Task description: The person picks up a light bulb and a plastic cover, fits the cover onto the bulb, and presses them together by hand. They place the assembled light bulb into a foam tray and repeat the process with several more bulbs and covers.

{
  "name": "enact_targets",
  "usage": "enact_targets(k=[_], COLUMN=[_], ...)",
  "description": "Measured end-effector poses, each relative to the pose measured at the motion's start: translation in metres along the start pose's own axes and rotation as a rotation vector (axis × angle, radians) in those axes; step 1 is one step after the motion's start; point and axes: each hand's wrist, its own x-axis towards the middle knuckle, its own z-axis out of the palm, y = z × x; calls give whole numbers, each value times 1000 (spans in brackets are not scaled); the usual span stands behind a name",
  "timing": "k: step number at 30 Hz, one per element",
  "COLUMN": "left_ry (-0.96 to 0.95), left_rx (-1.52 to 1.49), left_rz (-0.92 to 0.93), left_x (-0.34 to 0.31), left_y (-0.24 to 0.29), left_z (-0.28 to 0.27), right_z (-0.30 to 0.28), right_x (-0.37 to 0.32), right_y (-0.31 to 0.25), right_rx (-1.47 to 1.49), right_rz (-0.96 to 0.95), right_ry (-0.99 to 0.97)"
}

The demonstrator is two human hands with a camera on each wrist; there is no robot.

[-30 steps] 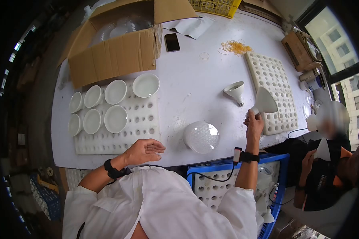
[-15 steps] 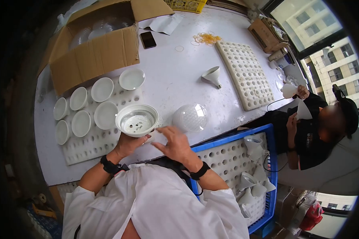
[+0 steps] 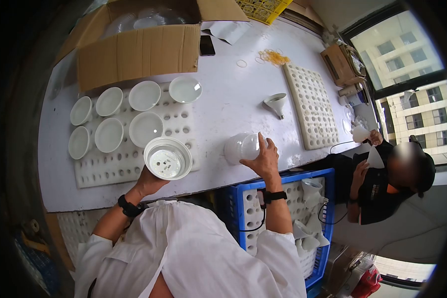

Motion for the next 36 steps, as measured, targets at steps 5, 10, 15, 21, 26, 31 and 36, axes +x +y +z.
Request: enact_targets(k=[5, 10, 15, 21, 26, 31, 36], left_ry=[55, -36, -61, -63, -49, -39, -116], left_rx=[129, 211, 239, 241, 212, 195, 154], left_rz=[52, -68, -166, -153, -167, -168, -185], left_x=[3, 14, 10, 3, 1, 0, 4], left_y=[3, 24, 24, 33, 34, 32, 23], left_z=[4, 4, -1, -11, -14, -16, -17], right_z=[-23, -39, -22, -15, -3, 14, 23], right_x=[-15, -34, -31, -25, -23, -26, -30], right_y=[-28, -119, -143, -147, -149, -149, -151], right_rx=[202, 736, 718, 735, 819, 974, 885], right_rz=[-131, -591, -729, -790, -711, -654, -731], right_ry=[206, -220, -311, -337, -415, -478, -418])
